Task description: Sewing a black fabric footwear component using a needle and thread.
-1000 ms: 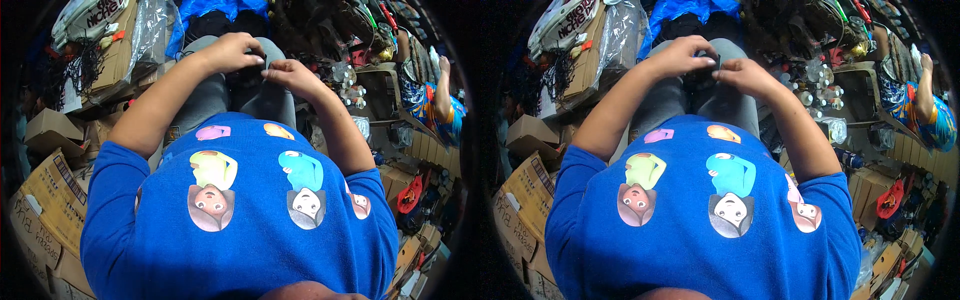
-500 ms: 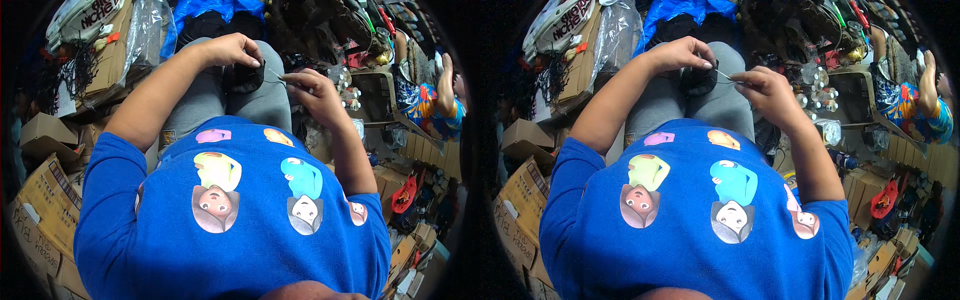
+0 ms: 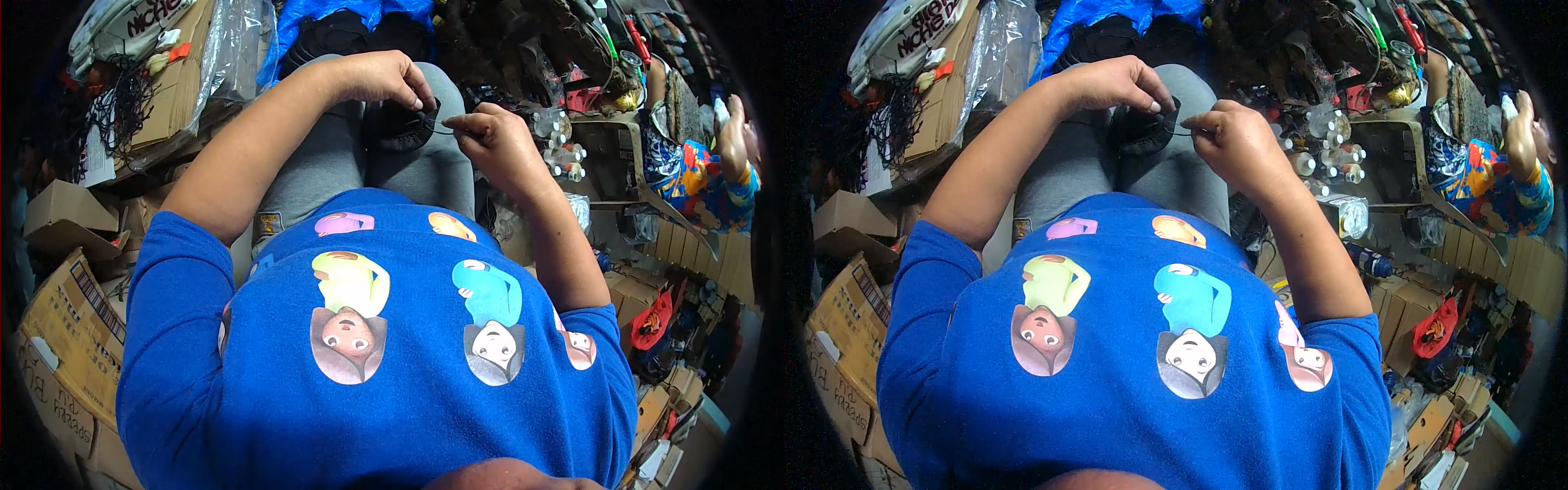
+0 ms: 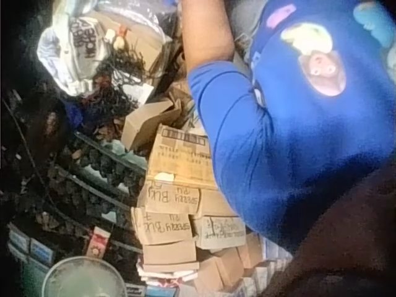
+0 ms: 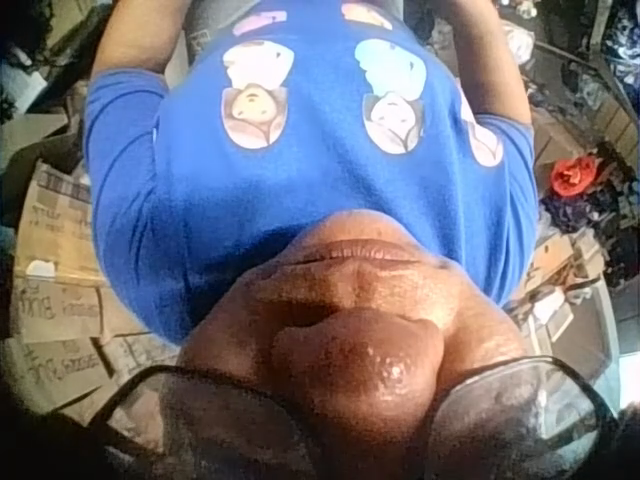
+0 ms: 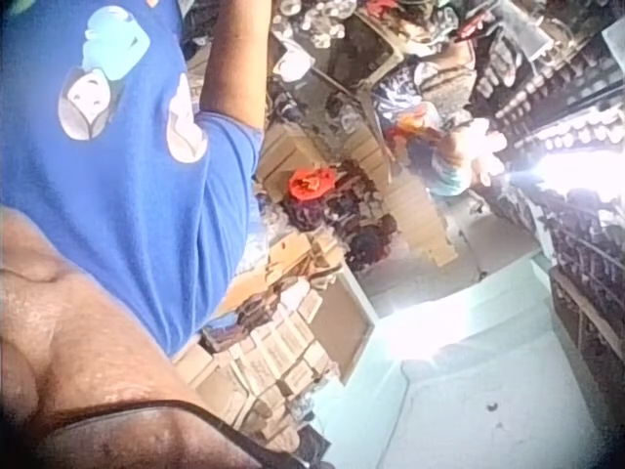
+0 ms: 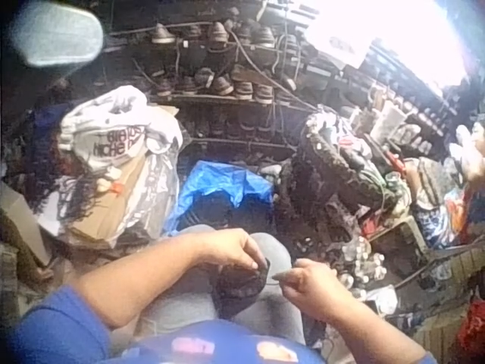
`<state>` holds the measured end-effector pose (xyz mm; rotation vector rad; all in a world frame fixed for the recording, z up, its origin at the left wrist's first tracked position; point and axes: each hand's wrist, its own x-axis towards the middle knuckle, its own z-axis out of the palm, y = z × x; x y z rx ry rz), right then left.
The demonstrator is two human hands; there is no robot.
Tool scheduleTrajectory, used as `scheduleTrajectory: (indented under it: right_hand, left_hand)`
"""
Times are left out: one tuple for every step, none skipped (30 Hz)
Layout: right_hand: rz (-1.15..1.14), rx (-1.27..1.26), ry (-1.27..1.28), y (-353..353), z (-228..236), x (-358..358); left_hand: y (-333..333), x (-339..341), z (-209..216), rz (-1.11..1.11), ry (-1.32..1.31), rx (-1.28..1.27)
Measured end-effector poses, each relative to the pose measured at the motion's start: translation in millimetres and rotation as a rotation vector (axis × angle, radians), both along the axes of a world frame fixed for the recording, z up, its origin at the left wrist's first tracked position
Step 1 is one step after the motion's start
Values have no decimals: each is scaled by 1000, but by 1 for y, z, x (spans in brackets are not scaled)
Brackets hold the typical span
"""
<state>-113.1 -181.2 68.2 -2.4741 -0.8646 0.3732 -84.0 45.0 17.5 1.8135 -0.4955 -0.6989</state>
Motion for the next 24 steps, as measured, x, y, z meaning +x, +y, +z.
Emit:
scheduleTrajectory:
  right_hand:
    - [7,17,-25,0,-3,0]
    - [9,15,-25,-1,-4,0]
    - [8,29,-21,-2,-5,0]
    - [8,42,-18,-3,-6,0]
    - [18,34,-28,-3,-8,1]
    - [18,33,-26,-4,-11,4]
    - [29,37,44,-6,-15,10]
    - [39,42,113,-8,-21,18]
    - [12,136,261,-13,-27,26]
    - [14,135,260,-18,-33,34]
    - [11,180,404,-20,-37,41]
    - [8,224,548,-22,-42,44]
    - [-5,258,612,-24,-45,45]
    - [0,255,610,-25,-50,47]
    - [25,296,641,-28,-56,50]
    - [50,338,671,-31,-62,52]
    - [85,379,666,-28,-63,52]
    - [91,377,664,-26,-64,52]
    - [49,401,646,-23,-66,47]
    - [4,425,630,-18,-65,39]
    - [-114,448,663,-10,-60,29]
    - [-181,495,662,-3,-55,19]
    - [-97,413,432,-3,-51,18]
    - [-17,327,204,-3,-48,16]
  left_hand:
    - [0,2,-2,-18,3,3]
    - [-1,5,-3,-33,6,6]
    - [-3,7,-4,-31,5,4]
    - [-5,9,-6,-30,22,17]
    - [-7,10,-7,-32,42,30]
    - [-8,10,-8,-32,44,29]
    - [-9,11,-9,-49,11,36]
    - [-9,12,-10,-67,-25,45]
    - [-7,13,-10,-65,-25,44]
    - [-5,12,-9,-119,-84,37]
    - [-4,12,-9,-173,-143,29]
    - [-3,12,-9,-169,-144,28]
    - [-4,11,-9,-160,-111,27]
    - [-4,12,-9,-151,-79,27]
    - [-4,13,-9,-146,-83,26]
    - [-6,13,-9,-145,-76,26]
    - [-5,13,-11,-140,-68,29]
    - [-4,13,-14,-134,-71,29]
    - [-3,13,-17,-121,-77,24]
    - [-2,14,-19,-111,-82,19]
    - [-2,11,-16,-109,-81,20]
    - [-2,7,-13,-66,-114,32]
    - [-3,2,-9,-33,-145,46]
    - [-2,-2,-8,-43,-141,50]
